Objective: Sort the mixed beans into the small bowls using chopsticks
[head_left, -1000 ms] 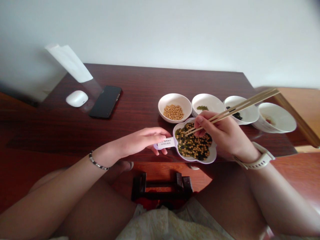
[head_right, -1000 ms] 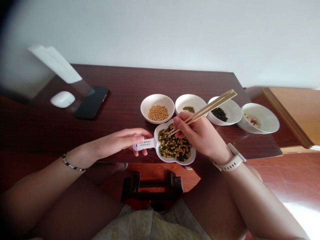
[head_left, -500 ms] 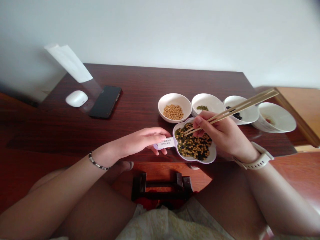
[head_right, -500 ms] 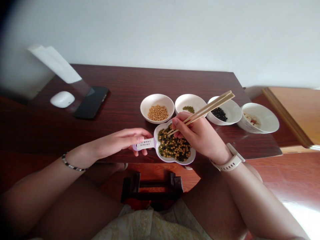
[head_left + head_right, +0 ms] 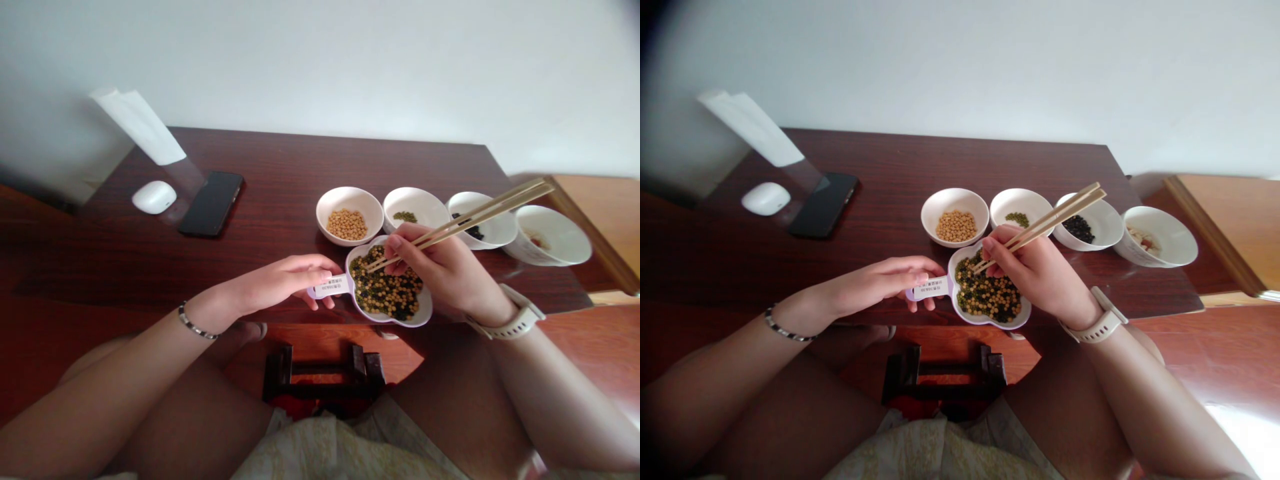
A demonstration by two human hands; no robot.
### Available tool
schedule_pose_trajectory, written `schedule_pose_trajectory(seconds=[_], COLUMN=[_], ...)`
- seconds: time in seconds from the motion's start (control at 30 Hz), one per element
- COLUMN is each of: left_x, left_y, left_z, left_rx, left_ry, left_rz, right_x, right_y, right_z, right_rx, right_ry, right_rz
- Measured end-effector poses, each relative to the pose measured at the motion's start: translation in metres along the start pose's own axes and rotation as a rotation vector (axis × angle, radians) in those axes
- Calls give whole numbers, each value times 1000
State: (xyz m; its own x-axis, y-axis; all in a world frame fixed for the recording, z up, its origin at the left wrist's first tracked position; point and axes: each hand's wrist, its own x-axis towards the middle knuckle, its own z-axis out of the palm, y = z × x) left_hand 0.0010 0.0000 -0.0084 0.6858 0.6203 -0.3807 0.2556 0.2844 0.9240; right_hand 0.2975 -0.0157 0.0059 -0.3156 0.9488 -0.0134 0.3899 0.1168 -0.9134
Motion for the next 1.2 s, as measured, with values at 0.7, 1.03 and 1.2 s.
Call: schedule_pose_trajectory(seconds=[0.7,1.03,1.2], left_x=[0,0,0], left_y=[0,-1,-1], left_z=[-1,-1,-1], left_rx=[-7,-5,-2], left_ry=[-8,-15,-10], left_rz=[-2,-6,-8], right_x=[-1,-1,-2], right_y=[0,4,1], right_z=[0,-2,-8], right_rx=[9,-3,-10], right_ry=[-2,40,141], right_rz=[16,-38,-84])
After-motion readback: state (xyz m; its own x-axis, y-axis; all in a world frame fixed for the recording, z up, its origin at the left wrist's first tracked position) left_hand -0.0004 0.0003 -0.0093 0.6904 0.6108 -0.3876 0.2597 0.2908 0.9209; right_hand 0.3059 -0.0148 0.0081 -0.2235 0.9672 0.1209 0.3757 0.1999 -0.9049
